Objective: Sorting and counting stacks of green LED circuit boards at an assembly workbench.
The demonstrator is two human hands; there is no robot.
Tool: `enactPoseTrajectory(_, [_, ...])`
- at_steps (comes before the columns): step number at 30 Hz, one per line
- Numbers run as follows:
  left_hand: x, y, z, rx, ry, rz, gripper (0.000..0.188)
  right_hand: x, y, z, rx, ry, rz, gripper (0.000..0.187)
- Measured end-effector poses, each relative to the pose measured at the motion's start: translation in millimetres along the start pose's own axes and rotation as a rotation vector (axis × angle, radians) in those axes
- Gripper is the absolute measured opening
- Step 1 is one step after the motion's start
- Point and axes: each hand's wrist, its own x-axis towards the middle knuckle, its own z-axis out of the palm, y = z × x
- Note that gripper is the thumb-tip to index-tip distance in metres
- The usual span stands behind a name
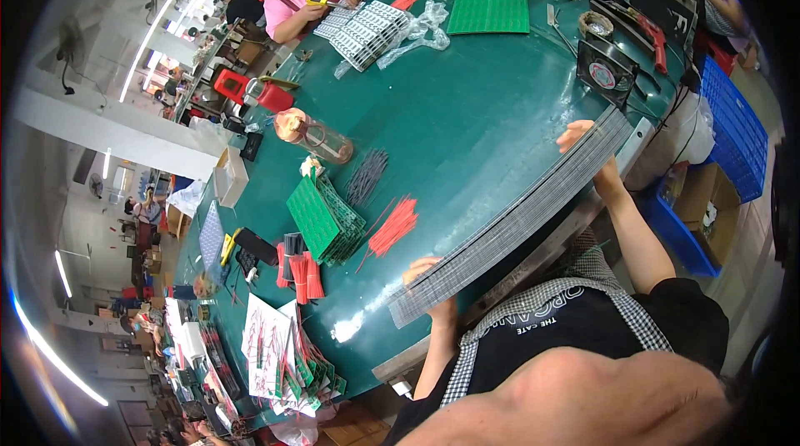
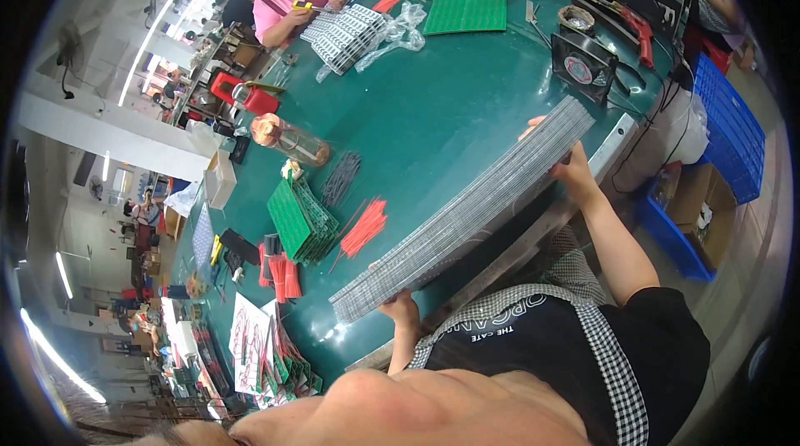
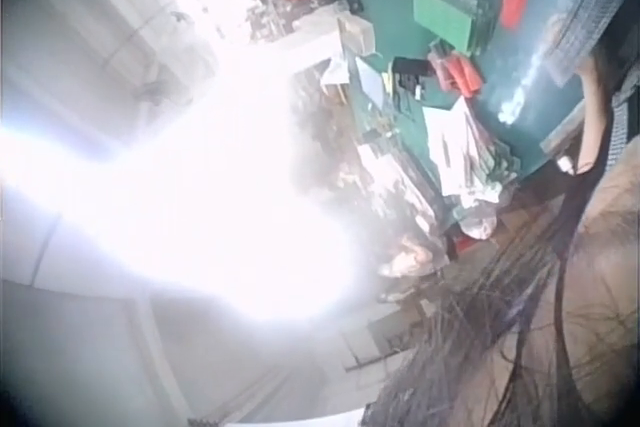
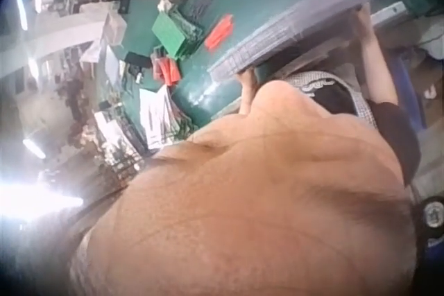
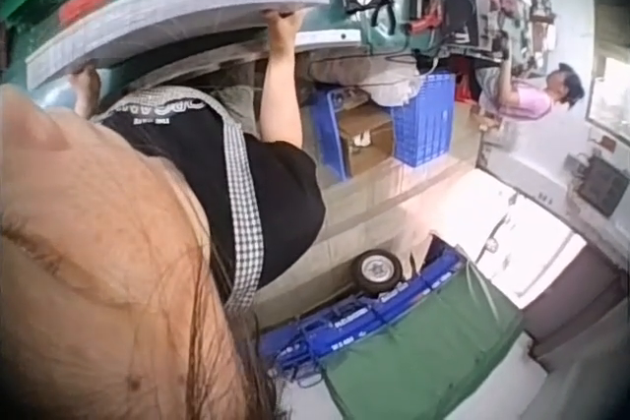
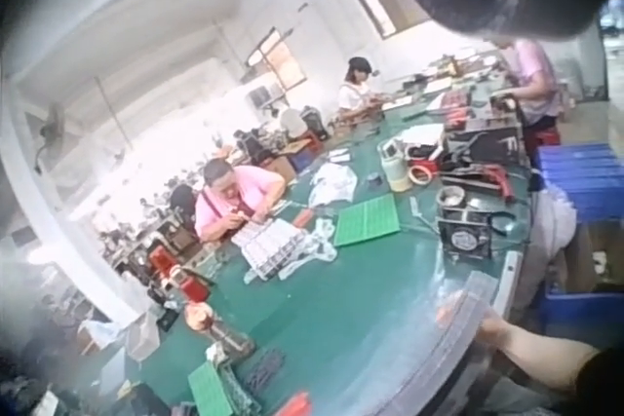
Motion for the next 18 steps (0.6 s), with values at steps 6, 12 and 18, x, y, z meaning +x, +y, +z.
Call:
enactPoseTrajectory(6, [0,-32,-20,0.079,-0.120,0.113,0.057,-4,51,-51,-0.066,-0.119,0.081,0.080])
enactPoseTrajectory(12, [0,-3,3,-0.028,0.001,0.114,0.048,-4,86,-59,-0.160,0.059,-0.139,0.040])
enactPoseTrajectory(18, [10,24,11,-0.004,-0.128,0.292,0.026,-9,82,-48,-0.095,0.053,0.019,0.020])
